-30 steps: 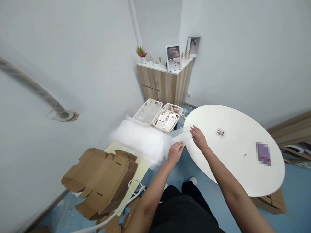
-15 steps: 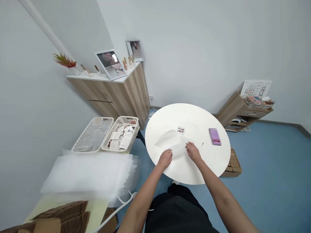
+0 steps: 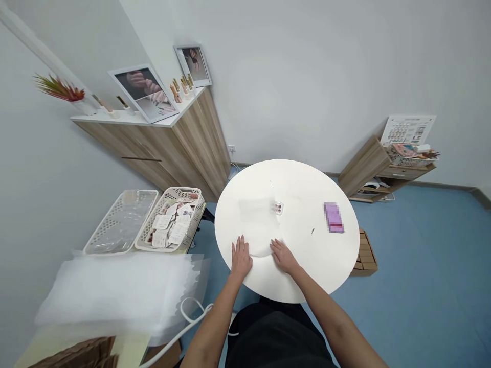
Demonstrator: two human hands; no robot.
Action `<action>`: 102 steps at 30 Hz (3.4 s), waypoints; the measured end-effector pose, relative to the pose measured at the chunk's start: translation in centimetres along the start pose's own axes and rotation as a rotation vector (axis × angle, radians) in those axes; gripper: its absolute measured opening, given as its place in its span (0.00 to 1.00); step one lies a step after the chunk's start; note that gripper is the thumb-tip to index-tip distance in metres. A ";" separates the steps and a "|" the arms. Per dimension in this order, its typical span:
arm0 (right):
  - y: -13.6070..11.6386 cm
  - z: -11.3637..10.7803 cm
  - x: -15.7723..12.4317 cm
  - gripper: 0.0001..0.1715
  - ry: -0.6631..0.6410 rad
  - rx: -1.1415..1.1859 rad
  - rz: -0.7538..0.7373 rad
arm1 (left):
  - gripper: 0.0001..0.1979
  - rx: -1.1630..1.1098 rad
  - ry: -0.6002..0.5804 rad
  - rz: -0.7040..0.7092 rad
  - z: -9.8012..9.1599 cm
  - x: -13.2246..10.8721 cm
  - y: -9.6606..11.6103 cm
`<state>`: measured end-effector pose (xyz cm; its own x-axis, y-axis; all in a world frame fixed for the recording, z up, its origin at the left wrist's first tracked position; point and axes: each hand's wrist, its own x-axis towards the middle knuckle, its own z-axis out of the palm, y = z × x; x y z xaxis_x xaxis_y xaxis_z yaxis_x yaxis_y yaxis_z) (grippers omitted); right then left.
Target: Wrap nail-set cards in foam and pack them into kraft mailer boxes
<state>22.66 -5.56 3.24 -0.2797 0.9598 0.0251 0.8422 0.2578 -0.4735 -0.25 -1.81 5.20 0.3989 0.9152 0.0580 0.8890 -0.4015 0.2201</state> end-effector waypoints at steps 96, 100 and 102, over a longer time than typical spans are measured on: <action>-1.9 -2.2 2.9 0.11 0.098 -0.005 0.419 | 0.31 0.020 -0.141 0.288 1.9 0.2 2.0; -2.9 -2.6 1.9 0.16 0.077 -0.140 0.000 | 0.28 0.016 -0.170 0.305 1.0 1.8 1.9; -2.9 -2.5 1.6 0.16 0.022 -0.179 -0.085 | 0.27 0.030 -0.187 0.326 0.4 2.4 1.9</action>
<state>20.95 -4.43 6.84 -0.3443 0.9356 0.0787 0.8852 0.3514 -0.3050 2.46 -0.37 5.36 0.6939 0.7176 -0.0588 0.7135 -0.6743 0.1906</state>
